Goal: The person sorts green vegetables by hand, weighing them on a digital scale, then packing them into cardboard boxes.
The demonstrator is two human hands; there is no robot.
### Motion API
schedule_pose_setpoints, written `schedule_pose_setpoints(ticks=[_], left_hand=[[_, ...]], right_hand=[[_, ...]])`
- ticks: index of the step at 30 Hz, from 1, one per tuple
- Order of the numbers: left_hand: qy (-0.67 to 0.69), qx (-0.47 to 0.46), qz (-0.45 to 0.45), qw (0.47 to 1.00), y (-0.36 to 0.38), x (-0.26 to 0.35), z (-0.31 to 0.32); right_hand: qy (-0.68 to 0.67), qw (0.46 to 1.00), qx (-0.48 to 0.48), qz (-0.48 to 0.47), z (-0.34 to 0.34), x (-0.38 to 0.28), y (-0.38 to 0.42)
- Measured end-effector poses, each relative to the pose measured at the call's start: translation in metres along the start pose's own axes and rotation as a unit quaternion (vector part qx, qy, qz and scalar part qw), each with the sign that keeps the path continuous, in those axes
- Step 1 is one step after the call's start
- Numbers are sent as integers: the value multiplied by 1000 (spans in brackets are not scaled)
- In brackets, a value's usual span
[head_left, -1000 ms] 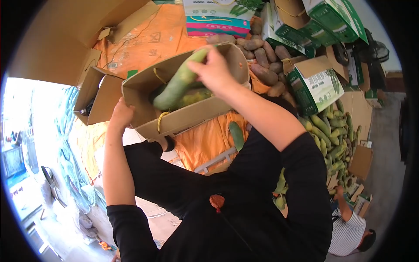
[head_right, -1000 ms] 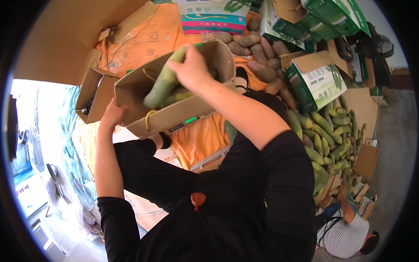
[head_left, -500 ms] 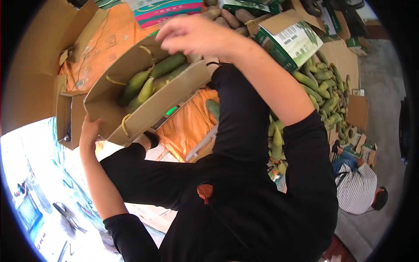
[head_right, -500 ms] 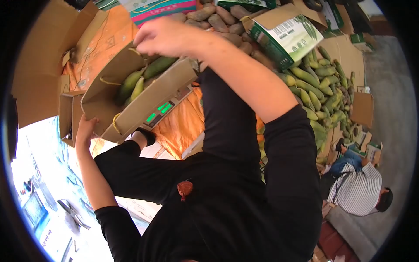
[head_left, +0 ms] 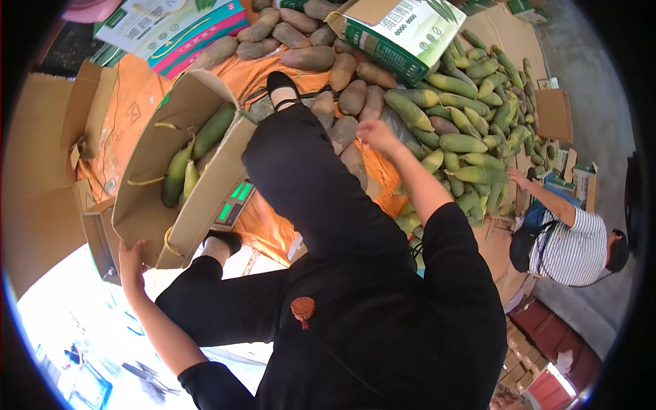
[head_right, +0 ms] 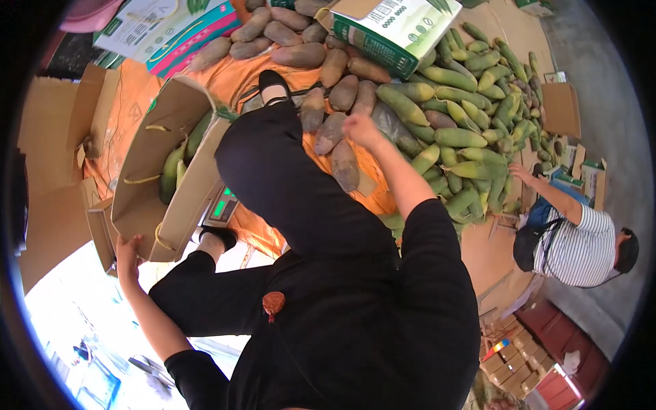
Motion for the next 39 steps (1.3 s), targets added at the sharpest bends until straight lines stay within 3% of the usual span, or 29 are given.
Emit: schedule_pose_setpoints(ticks=[3, 5, 6, 8, 12, 14, 15, 18, 22, 31, 39], left_hand=[[40, 5, -23, 999, 8, 3, 3], [36, 16, -39, 998, 11, 3, 3], [37, 27, -55, 997, 15, 3, 2], [38, 29, -51, 998, 9, -1, 1], [27, 17, -30, 999, 6, 1, 1], [-1, 44, -48, 998, 11, 2, -2], [9, 44, -43, 998, 10, 1, -2], [17, 73, -43, 996, 9, -3, -8], [22, 75, -2, 997, 8, -1, -9], [19, 87, -24, 996, 15, 5, -6], [21, 64, -6, 998, 10, 1, -5]], right_hand=[[40, 998, -40, 4, 36, 56, 10], [194, 970, -85, -117, 61, 52, 18], [190, 971, -87, -116, 69, 47, 22], [283, 958, 45, -4, 48, 44, 28], [280, 956, -61, -62, 79, 15, 28], [195, 971, -97, -96, 100, -6, 26], [224, 930, -184, -227, 145, -3, 23], [181, 935, -194, -236, 159, 29, 4], [97, 944, -203, -242, 178, 19, -21], [-73, 960, -192, -191, 186, 8, -40], [-210, 971, -82, -86, 102, 40, -5]])
Point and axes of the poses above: each hand's wrist, its own y-axis away from the middle knuckle, its own z-axis out of the palm, x = y × z, the point moved 10 cm from there along -y, towards the middle knuckle, and after that the axes turned 9 degrees about -z, right-handed, at the moved point
